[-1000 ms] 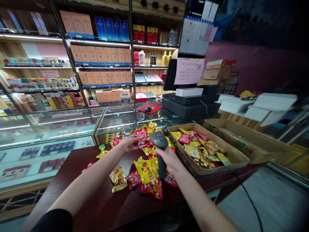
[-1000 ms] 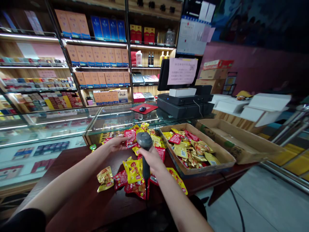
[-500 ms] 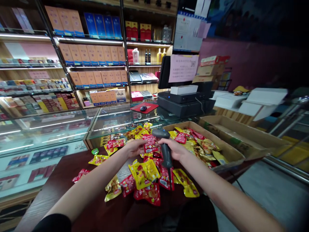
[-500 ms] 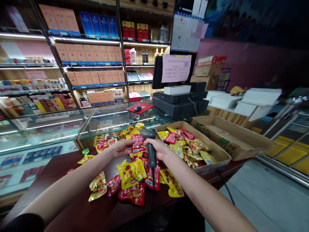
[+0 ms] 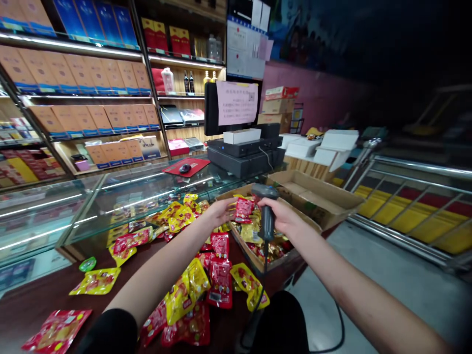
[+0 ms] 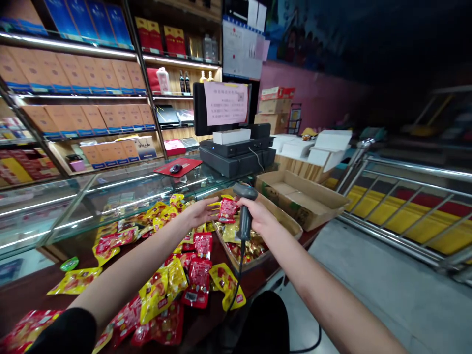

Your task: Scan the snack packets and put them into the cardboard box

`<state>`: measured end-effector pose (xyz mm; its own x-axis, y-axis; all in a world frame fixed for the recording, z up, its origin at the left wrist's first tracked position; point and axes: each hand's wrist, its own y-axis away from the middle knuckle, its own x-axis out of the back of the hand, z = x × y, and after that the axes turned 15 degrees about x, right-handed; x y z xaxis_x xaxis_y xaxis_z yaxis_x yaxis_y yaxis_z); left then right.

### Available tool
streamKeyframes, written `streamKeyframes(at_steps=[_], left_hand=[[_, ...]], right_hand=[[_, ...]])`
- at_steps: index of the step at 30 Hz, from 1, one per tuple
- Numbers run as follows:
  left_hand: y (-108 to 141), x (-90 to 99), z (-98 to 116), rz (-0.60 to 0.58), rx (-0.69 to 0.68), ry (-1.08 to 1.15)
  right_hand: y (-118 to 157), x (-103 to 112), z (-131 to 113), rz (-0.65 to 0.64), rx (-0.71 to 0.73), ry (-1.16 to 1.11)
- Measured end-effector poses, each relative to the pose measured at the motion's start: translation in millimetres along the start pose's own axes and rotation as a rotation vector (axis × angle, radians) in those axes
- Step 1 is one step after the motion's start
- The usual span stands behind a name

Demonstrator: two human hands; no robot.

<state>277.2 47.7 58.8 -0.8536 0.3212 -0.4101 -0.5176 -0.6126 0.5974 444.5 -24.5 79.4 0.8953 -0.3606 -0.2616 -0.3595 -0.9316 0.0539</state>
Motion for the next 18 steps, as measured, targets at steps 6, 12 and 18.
streamKeyframes(at_steps=[6, 12, 18], left_hand=[[13.1, 37.8, -7.0, 0.011, -0.002, -0.004], [55.2, 119.2, -6.8, 0.199, -0.041, 0.103], [93.0, 179.2, -16.7, 0.37, -0.065, 0.177]], right_hand=[[0.2, -10.2, 6.1, -0.083, 0.005, -0.091], [3.3, -74.7, 33.4, -0.258, -0.047, -0.116], [5.1, -145.9, 71.6, -0.363, -0.117, 0.043]])
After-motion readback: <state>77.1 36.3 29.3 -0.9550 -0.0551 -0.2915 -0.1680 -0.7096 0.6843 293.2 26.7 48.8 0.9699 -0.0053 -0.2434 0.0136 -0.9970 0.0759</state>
